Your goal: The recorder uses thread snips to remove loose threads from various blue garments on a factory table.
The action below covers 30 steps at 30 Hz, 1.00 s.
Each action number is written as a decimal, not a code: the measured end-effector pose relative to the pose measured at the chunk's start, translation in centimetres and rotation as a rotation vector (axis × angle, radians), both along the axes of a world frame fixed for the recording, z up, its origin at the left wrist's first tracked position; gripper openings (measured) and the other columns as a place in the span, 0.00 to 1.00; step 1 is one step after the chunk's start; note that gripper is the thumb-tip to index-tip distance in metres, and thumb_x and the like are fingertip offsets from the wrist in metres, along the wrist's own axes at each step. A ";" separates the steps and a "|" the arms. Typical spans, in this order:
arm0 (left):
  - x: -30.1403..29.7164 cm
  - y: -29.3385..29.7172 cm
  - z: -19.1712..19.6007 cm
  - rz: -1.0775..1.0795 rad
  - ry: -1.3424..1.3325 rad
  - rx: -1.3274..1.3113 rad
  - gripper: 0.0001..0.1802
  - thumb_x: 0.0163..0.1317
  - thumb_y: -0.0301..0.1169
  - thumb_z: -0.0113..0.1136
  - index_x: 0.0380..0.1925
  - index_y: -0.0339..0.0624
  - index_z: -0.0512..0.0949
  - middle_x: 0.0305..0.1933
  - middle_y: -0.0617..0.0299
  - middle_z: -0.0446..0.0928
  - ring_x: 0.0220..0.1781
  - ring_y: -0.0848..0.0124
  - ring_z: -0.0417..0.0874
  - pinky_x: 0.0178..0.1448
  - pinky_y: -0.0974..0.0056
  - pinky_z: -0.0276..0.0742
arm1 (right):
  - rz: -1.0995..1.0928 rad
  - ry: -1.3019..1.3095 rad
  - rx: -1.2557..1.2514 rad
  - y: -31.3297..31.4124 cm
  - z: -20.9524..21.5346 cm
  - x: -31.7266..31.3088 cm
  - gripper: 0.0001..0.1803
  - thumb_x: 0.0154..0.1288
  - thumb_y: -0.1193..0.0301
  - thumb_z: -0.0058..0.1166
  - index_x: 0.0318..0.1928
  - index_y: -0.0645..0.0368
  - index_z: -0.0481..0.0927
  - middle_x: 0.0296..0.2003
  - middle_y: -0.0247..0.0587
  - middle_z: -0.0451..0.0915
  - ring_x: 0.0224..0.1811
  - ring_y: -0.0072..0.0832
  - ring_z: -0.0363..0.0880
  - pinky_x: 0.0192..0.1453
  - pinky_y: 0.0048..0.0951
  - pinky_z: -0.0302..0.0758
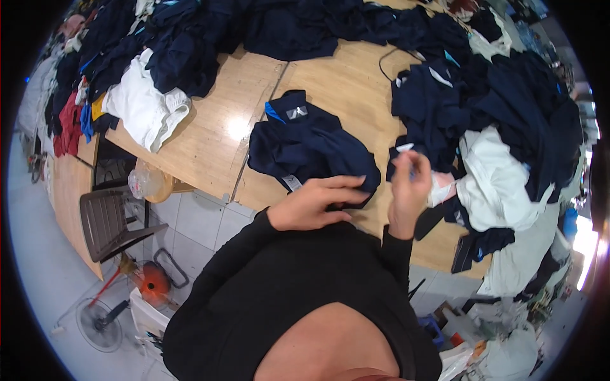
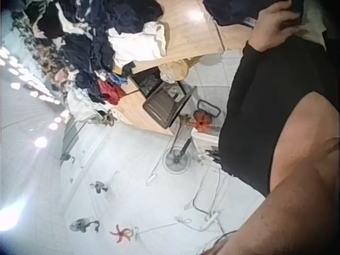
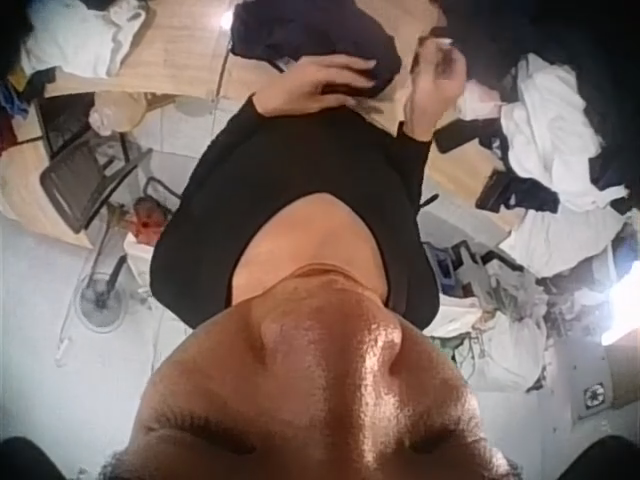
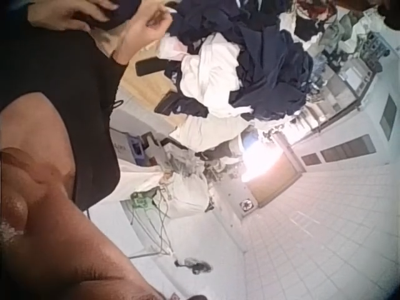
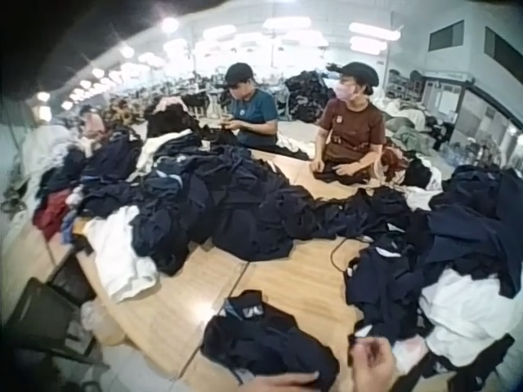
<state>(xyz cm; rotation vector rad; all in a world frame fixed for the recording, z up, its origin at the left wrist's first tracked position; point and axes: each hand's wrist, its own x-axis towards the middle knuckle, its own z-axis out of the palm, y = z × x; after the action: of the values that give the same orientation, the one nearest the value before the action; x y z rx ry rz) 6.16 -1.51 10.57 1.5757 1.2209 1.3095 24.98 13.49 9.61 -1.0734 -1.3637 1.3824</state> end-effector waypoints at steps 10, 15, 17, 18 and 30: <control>-3.7 0.9 -6.5 0.700 -0.128 -0.307 0.07 0.71 0.28 0.71 0.41 0.34 0.86 0.31 0.63 0.86 0.36 0.78 0.88 0.40 0.71 0.83 | 0.128 -0.682 0.387 3.2 -6.5 1.6 0.16 0.68 0.71 0.73 0.51 0.68 0.87 0.42 0.49 0.91 0.44 0.29 0.88 0.52 0.30 0.81; -3.6 4.7 -7.1 0.636 0.260 -0.491 0.15 0.71 0.36 0.73 0.38 0.33 0.84 0.30 0.56 0.86 0.38 0.74 0.90 0.43 0.64 0.85 | 0.285 -0.634 0.137 1.5 -4.6 0.1 0.10 0.68 0.73 0.71 0.44 0.67 0.87 0.33 0.45 0.88 0.35 0.24 0.85 0.43 0.28 0.79; -3.3 4.8 -5.1 0.560 0.117 -0.544 0.13 0.74 0.34 0.70 0.40 0.32 0.83 0.35 0.57 0.88 0.43 0.74 0.91 0.47 0.63 0.87 | 0.192 -0.401 0.150 1.5 -4.0 0.9 0.07 0.72 0.75 0.69 0.42 0.67 0.86 0.31 0.38 0.86 0.34 0.20 0.81 0.41 0.26 0.76; -2.8 4.0 -3.6 0.449 -0.530 -0.488 0.11 0.76 0.31 0.67 0.48 0.32 0.82 0.44 0.57 0.89 0.50 0.73 0.91 0.55 0.63 0.86 | 0.165 -0.342 0.142 1.3 -2.9 1.5 0.05 0.75 0.76 0.66 0.42 0.66 0.85 0.32 0.31 0.83 0.35 0.16 0.78 0.42 0.22 0.74; -2.7 0.4 6.5 0.229 -0.878 -0.279 0.21 0.78 0.19 0.60 0.69 0.30 0.75 0.60 0.58 0.87 0.61 0.76 0.86 0.68 0.68 0.81 | 0.177 -0.160 0.291 -2.0 7.5 0.2 0.05 0.71 0.82 0.67 0.45 0.64 0.88 0.36 0.31 0.84 0.34 0.15 0.76 0.38 0.19 0.68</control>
<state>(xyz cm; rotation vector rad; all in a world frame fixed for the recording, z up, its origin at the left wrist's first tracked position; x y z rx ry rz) 3.45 -1.08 17.05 0.5391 0.9522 1.6293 25.23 11.47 17.12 -0.8998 -1.7519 1.1929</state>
